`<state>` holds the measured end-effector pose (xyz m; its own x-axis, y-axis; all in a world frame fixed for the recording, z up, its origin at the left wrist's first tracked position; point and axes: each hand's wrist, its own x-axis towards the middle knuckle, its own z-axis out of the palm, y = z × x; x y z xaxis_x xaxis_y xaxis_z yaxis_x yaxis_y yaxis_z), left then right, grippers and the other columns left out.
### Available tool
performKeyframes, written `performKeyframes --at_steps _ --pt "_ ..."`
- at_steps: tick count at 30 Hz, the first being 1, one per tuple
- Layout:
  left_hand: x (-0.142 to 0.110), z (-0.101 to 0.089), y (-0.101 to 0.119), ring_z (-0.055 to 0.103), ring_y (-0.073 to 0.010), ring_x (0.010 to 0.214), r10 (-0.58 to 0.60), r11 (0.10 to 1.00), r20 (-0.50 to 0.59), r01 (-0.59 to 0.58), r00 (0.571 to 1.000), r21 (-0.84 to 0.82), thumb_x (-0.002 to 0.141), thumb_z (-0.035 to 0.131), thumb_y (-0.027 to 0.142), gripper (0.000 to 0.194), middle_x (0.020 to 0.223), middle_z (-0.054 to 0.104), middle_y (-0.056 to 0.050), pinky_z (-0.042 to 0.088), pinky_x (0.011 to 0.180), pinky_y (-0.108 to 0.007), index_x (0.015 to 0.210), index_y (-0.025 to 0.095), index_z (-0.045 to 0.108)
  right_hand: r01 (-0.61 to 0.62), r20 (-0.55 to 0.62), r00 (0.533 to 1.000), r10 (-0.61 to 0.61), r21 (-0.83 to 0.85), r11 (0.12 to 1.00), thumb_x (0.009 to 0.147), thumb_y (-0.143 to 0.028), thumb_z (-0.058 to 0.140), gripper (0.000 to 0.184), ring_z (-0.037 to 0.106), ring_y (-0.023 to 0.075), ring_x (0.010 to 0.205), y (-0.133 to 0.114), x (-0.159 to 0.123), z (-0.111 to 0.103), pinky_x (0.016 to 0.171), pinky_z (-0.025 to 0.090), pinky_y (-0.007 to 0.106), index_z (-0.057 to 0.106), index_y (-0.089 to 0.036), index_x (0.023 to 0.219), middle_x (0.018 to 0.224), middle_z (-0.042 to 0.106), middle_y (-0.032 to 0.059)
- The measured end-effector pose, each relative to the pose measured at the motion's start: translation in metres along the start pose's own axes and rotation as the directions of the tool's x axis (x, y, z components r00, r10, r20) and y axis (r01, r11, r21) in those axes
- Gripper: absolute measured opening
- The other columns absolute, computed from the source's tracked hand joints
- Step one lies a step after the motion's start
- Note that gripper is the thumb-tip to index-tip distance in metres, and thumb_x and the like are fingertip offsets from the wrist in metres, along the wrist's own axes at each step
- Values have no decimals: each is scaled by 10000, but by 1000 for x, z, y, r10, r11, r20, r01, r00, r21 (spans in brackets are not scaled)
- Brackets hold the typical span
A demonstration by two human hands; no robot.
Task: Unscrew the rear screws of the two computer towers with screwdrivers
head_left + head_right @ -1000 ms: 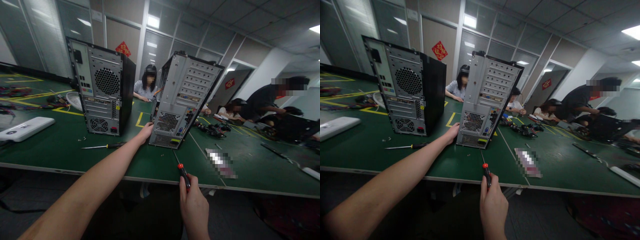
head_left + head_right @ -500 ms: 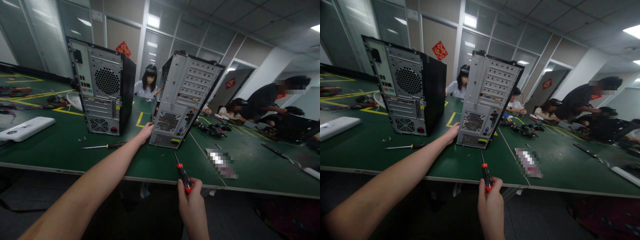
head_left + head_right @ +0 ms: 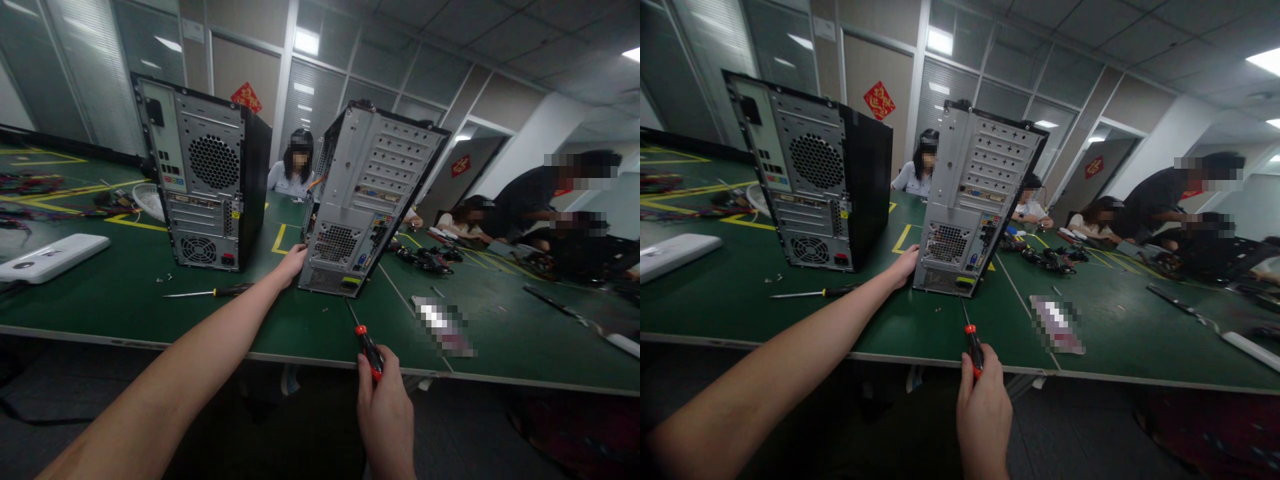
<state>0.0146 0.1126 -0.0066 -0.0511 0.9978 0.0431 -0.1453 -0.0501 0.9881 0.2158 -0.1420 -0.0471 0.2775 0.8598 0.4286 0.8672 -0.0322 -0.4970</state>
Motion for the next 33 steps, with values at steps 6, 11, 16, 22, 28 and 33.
performKeyframes --at_steps 6,11,16,22,28,33 --pt "1 -1 -1 700 -276 1076 -7 1000 22 7 1000 -10 845 686 435 515 1204 740 -130 535 872 -360 1284 175 614 -26 -5 1000 26 -10 1000 991 -540 389 411 746 318 768 -1 0 -4 606 498 351 492 -191 1182 909 731 133" --pt "-3 -2 2 660 -290 1177 -11 1000 11 11 1000 30 846 684 447 525 1296 706 -138 515 928 -372 1297 187 612 41 -30 999 -42 -19 999 1005 -570 382 416 739 290 726 -1 -1 -6 580 484 328 544 -209 1132 874 733 107" --pt "-1 -2 0 677 -295 1134 -18 1000 16 17 1000 25 835 691 481 547 1247 728 -130 527 898 -379 1298 200 613 111 -58 991 -118 -109 988 1043 -552 337 427 730 266 748 2 0 -6 609 493 319 566 -202 1133 882 719 104" --pt "5 -3 -6 684 -292 1120 -8 1000 31 8 999 15 830 692 502 565 1250 724 -129 531 885 -381 1303 202 611 139 -3 990 -142 -204 969 1067 -548 270 437 726 255 698 8 0 0 571 468 306 542 -208 1105 811 696 76" --pt "3 -2 -4 688 -287 1108 11 1000 13 -11 1000 4 818 713 488 517 1216 739 -126 531 899 -372 1238 195 641 157 -5 987 -163 -244 957 1075 -567 215 476 718 245 643 6 0 1 535 438 298 533 -213 1063 756 684 64" --pt "5 -1 -6 694 -284 1091 12 1000 13 -12 1000 -5 810 715 491 520 1199 744 -120 535 891 -374 1233 199 643 170 -8 984 -177 -227 959 1076 -575 190 493 714 242 611 4 1 -1 512 422 294 525 -214 1042 699 671 54"
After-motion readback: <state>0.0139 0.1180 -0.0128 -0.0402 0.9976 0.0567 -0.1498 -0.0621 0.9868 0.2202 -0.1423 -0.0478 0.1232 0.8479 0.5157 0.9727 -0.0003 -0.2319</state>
